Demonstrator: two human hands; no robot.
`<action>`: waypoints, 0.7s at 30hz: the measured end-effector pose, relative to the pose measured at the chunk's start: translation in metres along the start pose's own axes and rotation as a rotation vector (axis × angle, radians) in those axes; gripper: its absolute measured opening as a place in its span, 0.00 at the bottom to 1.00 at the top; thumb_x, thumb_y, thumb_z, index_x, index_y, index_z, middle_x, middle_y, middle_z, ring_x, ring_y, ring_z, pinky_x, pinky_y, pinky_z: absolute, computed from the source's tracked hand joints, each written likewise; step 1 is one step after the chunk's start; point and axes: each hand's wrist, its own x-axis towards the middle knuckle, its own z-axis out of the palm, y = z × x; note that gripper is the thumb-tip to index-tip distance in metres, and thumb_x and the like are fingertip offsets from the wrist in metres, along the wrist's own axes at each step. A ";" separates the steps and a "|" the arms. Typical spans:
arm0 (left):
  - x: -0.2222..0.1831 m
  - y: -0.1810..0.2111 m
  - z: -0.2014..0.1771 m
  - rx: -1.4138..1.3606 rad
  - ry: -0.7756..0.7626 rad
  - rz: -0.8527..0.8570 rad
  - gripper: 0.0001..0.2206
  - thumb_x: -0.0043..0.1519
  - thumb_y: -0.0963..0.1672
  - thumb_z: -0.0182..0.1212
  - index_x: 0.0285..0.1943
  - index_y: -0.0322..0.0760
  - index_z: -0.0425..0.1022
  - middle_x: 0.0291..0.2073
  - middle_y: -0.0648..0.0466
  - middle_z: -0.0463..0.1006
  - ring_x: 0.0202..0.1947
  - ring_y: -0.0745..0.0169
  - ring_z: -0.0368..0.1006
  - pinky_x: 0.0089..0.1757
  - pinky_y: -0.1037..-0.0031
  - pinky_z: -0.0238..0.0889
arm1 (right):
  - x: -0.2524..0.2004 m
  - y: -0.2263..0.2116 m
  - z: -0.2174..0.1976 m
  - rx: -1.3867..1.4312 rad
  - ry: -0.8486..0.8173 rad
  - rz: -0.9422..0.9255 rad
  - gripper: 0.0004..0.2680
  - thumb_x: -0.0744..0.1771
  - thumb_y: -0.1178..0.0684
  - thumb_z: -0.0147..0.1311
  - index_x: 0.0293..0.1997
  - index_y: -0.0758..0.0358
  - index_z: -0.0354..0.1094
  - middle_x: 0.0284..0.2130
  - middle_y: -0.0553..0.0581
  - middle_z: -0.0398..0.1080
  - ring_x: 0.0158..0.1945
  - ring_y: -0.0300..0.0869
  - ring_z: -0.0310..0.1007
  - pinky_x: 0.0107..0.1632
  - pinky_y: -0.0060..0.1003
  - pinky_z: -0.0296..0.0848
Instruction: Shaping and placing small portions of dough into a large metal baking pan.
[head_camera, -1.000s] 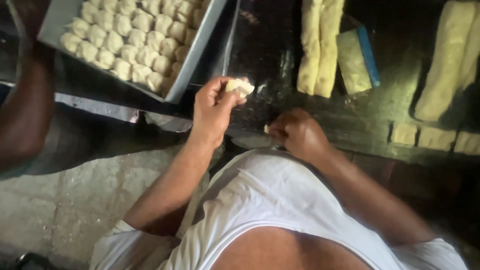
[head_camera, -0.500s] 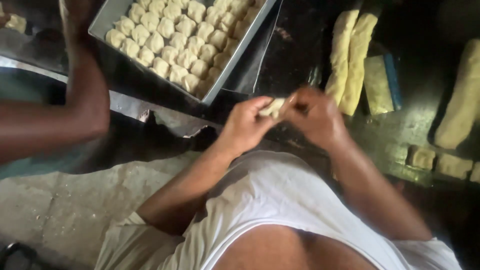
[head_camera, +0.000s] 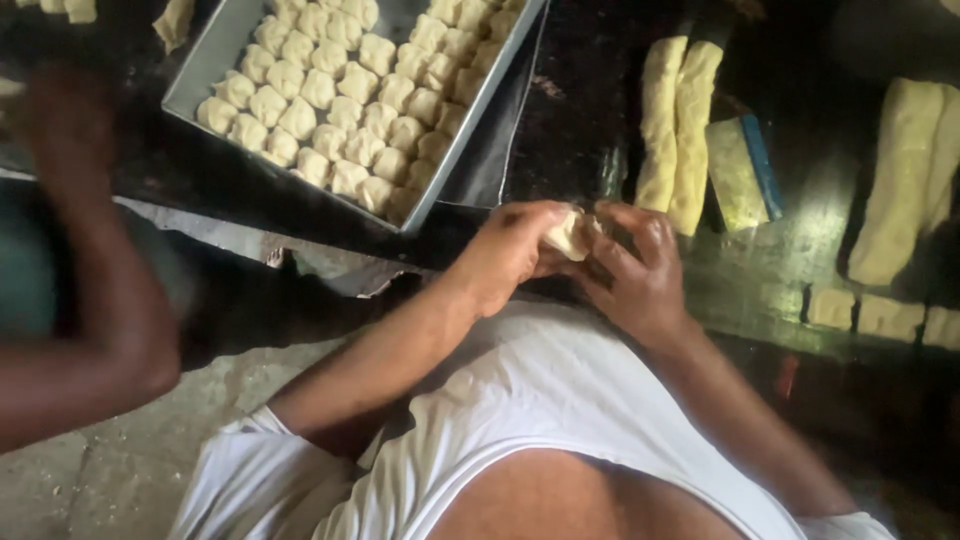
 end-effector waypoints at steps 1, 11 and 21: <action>0.000 -0.003 0.002 0.003 -0.004 -0.007 0.12 0.68 0.43 0.51 0.50 0.27 0.76 0.38 0.49 0.82 0.37 0.62 0.80 0.41 0.71 0.76 | -0.008 0.006 -0.001 -0.003 0.002 0.008 0.17 0.56 0.54 0.70 0.45 0.69 0.76 0.51 0.66 0.70 0.51 0.58 0.70 0.51 0.50 0.71; -0.006 -0.017 0.026 0.795 -0.137 0.614 0.04 0.69 0.38 0.65 0.45 0.29 0.74 0.34 0.51 0.78 0.35 0.72 0.72 0.36 0.78 0.67 | -0.008 0.034 -0.033 0.580 -0.109 0.729 0.08 0.66 0.57 0.64 0.49 0.60 0.76 0.48 0.55 0.76 0.47 0.39 0.76 0.45 0.32 0.77; 0.006 -0.033 0.044 0.854 -0.107 0.276 0.11 0.65 0.39 0.61 0.54 0.27 0.80 0.38 0.50 0.86 0.37 0.69 0.83 0.43 0.77 0.77 | -0.040 0.050 -0.028 0.106 0.000 0.267 0.09 0.66 0.55 0.71 0.44 0.62 0.73 0.40 0.58 0.75 0.41 0.44 0.75 0.42 0.39 0.74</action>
